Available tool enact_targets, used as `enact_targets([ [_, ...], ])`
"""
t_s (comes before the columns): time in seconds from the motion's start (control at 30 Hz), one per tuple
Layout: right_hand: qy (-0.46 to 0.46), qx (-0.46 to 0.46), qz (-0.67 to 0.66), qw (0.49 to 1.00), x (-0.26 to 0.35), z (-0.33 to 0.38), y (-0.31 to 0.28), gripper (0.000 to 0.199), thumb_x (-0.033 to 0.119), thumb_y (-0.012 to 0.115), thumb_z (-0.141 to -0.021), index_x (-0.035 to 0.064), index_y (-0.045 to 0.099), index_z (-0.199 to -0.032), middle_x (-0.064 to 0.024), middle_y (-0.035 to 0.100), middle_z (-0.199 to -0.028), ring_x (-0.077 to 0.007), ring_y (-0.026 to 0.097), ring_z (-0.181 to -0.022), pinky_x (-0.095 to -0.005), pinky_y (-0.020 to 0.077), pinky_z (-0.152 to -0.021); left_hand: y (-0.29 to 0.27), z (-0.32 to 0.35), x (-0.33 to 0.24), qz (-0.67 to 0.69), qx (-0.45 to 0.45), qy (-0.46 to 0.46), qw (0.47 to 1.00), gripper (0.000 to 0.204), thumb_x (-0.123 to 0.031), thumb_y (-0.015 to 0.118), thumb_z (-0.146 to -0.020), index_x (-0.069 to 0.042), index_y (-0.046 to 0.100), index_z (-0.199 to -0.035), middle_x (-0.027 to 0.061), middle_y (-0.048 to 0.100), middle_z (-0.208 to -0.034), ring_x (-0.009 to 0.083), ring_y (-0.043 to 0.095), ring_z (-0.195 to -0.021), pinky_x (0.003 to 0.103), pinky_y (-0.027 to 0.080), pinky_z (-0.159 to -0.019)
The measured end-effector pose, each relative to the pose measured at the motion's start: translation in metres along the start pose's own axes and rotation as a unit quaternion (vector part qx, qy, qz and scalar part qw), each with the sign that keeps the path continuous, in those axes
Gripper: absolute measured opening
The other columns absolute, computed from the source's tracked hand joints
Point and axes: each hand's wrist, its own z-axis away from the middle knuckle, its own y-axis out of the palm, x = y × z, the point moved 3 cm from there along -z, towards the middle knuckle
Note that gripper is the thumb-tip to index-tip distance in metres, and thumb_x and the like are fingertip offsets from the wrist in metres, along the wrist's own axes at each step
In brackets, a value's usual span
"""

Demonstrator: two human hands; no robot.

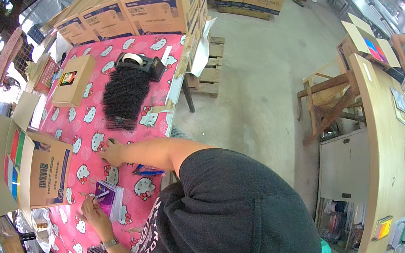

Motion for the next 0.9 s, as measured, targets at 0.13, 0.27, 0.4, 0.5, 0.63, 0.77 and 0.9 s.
enact_targets([
  [0.13,-0.128,0.104,-0.384,0.909,0.031,-0.008,-0.038,0.055,0.027,0.066,-0.087,0.007,0.047,-0.135,-0.0103,0.05,-0.135,-0.0223,0.048,-0.122,-0.0419,0.0474,-0.092,0.001,0.002,-0.001,-0.093,-0.064,-0.037,0.993,0.034,-0.028,0.061,-0.092,0.002,0.059,-0.107,0.0182,0.058,-0.107,0.0369,0.049,-0.107,0.051,0.037,-0.094],
  [0.27,-0.2,0.335,-0.605,0.695,0.091,0.051,-0.092,0.055,0.018,0.065,-0.089,0.004,0.046,-0.138,-0.0067,0.056,-0.129,-0.0181,0.055,-0.111,-0.0345,0.0487,-0.09,0.012,0.008,0.022,-0.065,-0.028,-0.063,0.995,0.04,-0.031,0.068,-0.087,0.002,0.06,-0.108,0.0171,0.059,-0.106,0.0369,0.049,-0.106,0.05,0.038,-0.093],
  [0.4,-0.249,0.26,-0.442,0.822,0.08,0.054,-0.087,0.048,0.015,0.065,-0.089,0.0017,0.052,-0.133,-0.0069,0.061,-0.122,-0.0168,0.058,-0.108,-0.0309,0.0469,-0.09,0.017,-0.002,0.007,-0.083,-0.042,-0.035,0.995,0.043,-0.032,0.069,-0.086,0.004,0.059,-0.106,0.0186,0.059,-0.105,0.0382,0.05,-0.105,0.051,0.038,-0.092],
  [0.5,-0.235,0.308,-0.568,0.726,0.084,0.057,-0.086,0.048,0.012,0.066,-0.088,0.0037,0.054,-0.133,-0.0054,0.063,-0.119,-0.0141,0.057,-0.105,-0.0302,0.0457,-0.088,0.019,0.001,0.012,-0.08,-0.073,-0.011,0.994,0.046,-0.034,0.069,-0.086,0.006,0.058,-0.106,0.0206,0.059,-0.108,0.0395,0.05,-0.105,0.052,0.037,-0.093],
  [0.63,-0.255,0.229,-0.435,0.832,0.077,0.049,-0.083,0.043,0.012,0.068,-0.086,0.0005,0.059,-0.127,-0.0045,0.067,-0.11,-0.0118,0.059,-0.098,-0.028,0.0455,-0.085,0.02,0.0,0.02,-0.08,-0.057,-0.016,0.995,0.049,-0.036,0.069,-0.087,0.007,0.057,-0.107,0.0215,0.059,-0.111,0.0403,0.049,-0.107,0.053,0.037,-0.094],
  [0.77,-0.247,0.27,-0.559,0.744,0.083,0.057,-0.089,0.031,0.014,0.071,-0.084,-0.0015,0.066,-0.111,-0.0028,0.069,-0.098,-0.0092,0.06,-0.092,-0.0272,0.0461,-0.078,0.022,0.002,0.016,-0.113,-0.119,0.02,0.986,0.05,-0.035,0.069,-0.087,0.007,0.056,-0.109,0.0208,0.058,-0.105,0.0398,0.05,-0.104,0.054,0.037,-0.092],
  [0.9,-0.235,0.271,-0.672,0.648,0.079,0.063,-0.094,0.026,0.017,0.073,-0.084,0.0034,0.07,-0.106,0.0023,0.068,-0.091,-0.0079,0.056,-0.081,-0.0277,0.0437,-0.072,0.018,-0.001,0.013,-0.069,-0.057,-0.007,0.996,0.049,-0.033,0.07,-0.086,0.006,0.056,-0.111,0.0194,0.058,-0.104,0.0383,0.05,-0.105,0.052,0.037,-0.092],
])
